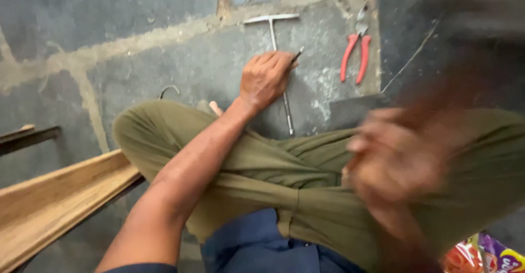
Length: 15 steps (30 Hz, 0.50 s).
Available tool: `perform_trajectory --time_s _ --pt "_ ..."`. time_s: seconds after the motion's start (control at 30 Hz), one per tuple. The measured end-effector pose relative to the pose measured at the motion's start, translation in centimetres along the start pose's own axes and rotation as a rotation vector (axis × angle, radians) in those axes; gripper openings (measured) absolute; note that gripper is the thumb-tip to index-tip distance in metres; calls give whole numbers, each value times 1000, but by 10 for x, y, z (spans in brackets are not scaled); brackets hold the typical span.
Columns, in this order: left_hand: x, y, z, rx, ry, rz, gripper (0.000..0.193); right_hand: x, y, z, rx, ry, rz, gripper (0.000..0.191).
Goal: The person sits on the floor and uses a hammer and a metal rod to repeatedly strike a small circular metal component. They adjust the component's position and orientation between strikes, occasionally using pliers to hold or move parts.
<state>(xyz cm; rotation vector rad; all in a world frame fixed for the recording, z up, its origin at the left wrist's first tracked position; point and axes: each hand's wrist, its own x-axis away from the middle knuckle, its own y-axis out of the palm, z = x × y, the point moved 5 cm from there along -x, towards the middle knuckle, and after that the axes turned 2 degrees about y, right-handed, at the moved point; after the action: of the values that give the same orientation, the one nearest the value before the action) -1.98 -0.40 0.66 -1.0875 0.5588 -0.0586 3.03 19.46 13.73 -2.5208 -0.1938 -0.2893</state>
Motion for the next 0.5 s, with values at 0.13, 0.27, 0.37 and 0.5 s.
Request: perform_trajectory --time_s 0.13,0.27,0.37,0.5 --pt "-1 0 1 10 -18 -25 13 -8 16 24 -20 -123 4 63" --pt "1 2 7 -9 28 -14 16 -8 0 35 -116 -120 132 62" --pt "1 2 8 28 -2 17 14 -9 -10 42 -267 -59 149 62" --pt "-3 3 10 72 -55 -12 10 -12 -12 56 -294 36 141 65"
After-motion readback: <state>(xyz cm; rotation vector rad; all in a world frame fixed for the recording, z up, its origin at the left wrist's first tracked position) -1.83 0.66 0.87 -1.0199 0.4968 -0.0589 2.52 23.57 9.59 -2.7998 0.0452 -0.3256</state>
